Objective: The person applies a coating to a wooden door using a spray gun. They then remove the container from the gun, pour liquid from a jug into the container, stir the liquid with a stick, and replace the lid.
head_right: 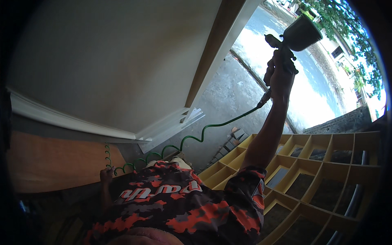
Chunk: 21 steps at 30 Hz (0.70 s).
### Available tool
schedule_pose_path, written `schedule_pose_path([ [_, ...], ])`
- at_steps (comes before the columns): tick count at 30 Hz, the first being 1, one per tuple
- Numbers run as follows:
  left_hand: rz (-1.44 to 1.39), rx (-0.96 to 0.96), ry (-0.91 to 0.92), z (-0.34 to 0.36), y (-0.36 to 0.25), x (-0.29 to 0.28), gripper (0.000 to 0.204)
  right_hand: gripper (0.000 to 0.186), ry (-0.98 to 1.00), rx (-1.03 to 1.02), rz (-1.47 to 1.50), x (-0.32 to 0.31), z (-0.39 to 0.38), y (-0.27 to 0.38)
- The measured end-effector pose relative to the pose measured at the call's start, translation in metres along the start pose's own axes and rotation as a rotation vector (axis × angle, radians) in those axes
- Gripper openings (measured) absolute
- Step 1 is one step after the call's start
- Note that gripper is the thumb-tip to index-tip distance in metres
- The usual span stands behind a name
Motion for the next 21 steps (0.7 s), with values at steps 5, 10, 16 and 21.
schedule_pose_path([
  [5,-0.031,0.022,0.019,-0.002,-0.001,0.001,0.069,0.034,0.032,0.019,-0.001,0.009,-0.014,0.007],
  [10,-0.068,0.058,-0.007,-0.003,-0.003,0.001,0.064,0.038,0.035,0.038,0.001,0.024,-0.039,0.017],
  [16,-0.023,0.033,-0.01,-0.003,-0.001,-0.004,0.059,0.033,0.102,0.051,0.029,0.044,-0.061,0.02],
  [21,-0.026,0.001,-0.014,-0.009,0.002,-0.004,0.061,0.027,0.139,0.073,0.074,0.057,-0.082,0.015],
])
Point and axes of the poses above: each hand's wrist, its own z-axis towards the middle knuckle, its own x-axis out of the palm, y = z × x, the point moved 7 cm from there along z, towards the middle knuckle, and after that the axes turned 7 degrees about z, right-handed, at the moved point
